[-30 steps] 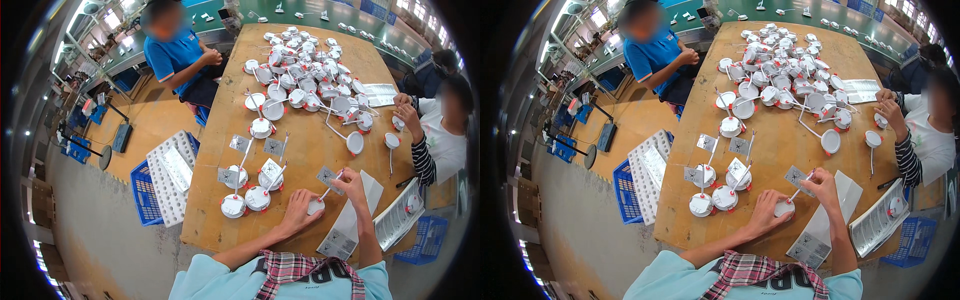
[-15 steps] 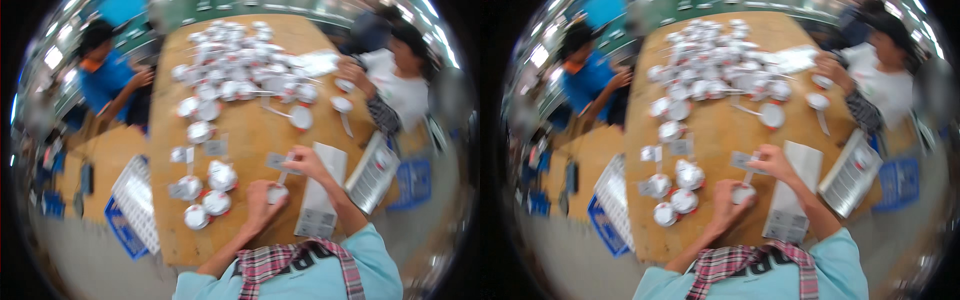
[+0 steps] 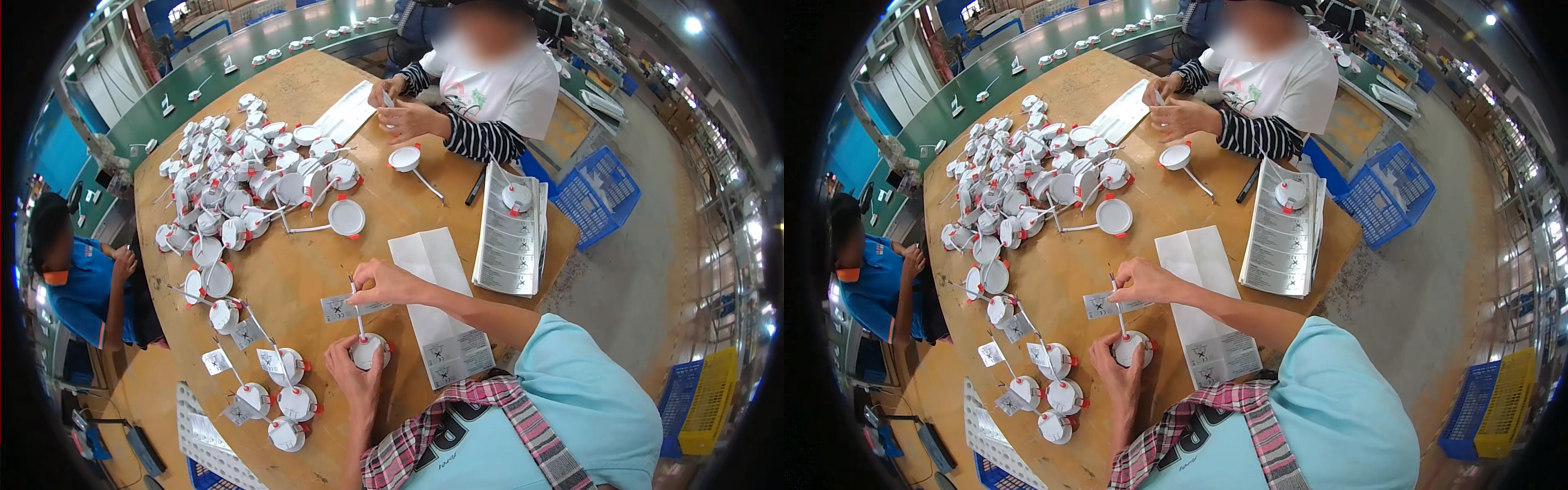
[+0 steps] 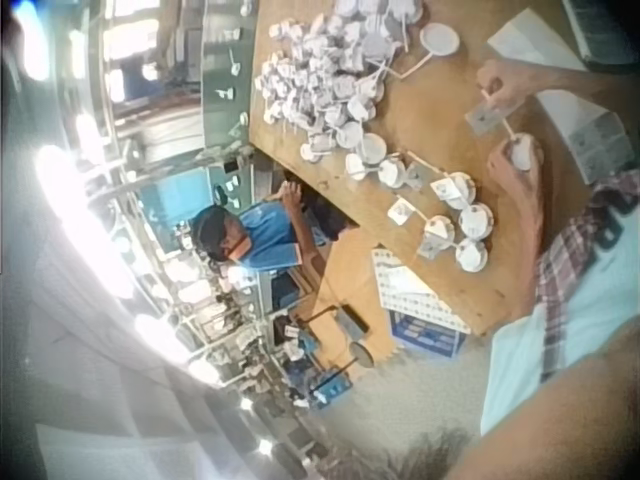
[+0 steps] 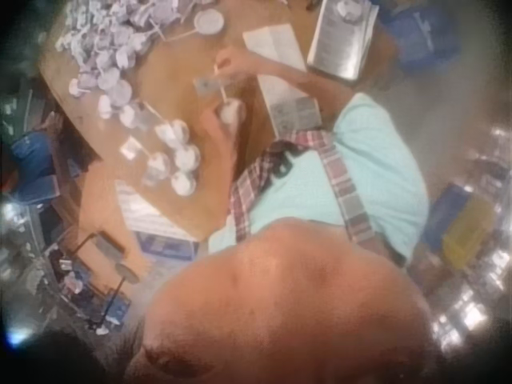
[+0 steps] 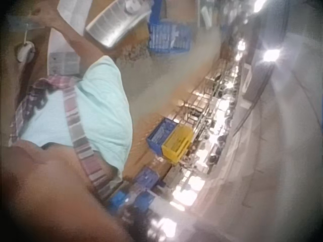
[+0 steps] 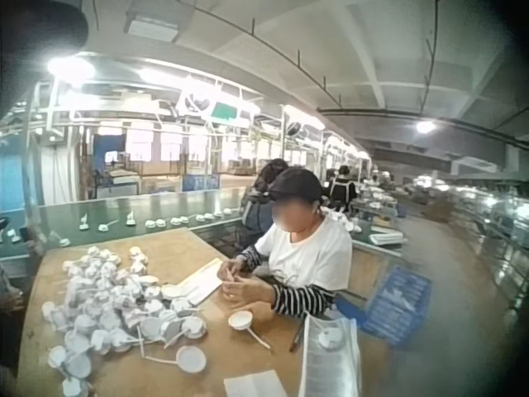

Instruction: Peeling and applying information labels to the side of small LED light fixtures.

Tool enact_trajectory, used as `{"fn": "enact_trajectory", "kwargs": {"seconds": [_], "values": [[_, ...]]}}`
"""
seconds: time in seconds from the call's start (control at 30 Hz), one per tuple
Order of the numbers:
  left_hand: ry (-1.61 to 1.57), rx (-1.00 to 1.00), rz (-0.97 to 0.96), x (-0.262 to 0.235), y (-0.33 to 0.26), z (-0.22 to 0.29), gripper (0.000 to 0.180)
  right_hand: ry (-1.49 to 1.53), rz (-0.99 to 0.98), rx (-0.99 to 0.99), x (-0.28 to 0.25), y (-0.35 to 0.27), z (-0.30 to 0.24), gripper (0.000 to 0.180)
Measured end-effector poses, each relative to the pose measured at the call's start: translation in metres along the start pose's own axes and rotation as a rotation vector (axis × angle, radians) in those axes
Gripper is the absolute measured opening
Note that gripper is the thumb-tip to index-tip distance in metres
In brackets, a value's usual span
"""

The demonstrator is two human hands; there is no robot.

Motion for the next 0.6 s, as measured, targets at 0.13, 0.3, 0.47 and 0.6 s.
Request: {"fn": "enact_trajectory", "kwargs": {"seconds": [0.13, 0.3, 0.47, 0.6], "values": [[-0.002, -0.005, 0.001, 0.004, 0.002, -0.001, 0.038, -0.010, 0.117, -0.118, -0.006, 0.001, 0.003, 0.032], [0.011, -0.014, 0.026, -0.003, 0.005, -0.004, 0.040, -0.042, 0.084, -0.194, -0.002, 0.011, -0.001, 0.030], [-0.039, 0.050, 0.057, -0.006, 0.008, 0.003, 0.042, 0.003, 0.013, -0.103, -0.008, 0.006, -0.011, 0.026], [-0.012, -0.003, 0.103, -0.010, 0.003, -0.004, 0.044, -0.018, -0.073, -0.021, 0.005, 0.004, -0.008, 0.025]]}}
Point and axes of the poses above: each hand's wrist, its own y-axis towards the middle knuckle, its own x-axis out of the palm, z = x × y, the point moved 4 cm from there along y, towards the middle knuckle, and after that the axes turned 3 degrees about y, right-handed, at the moved point
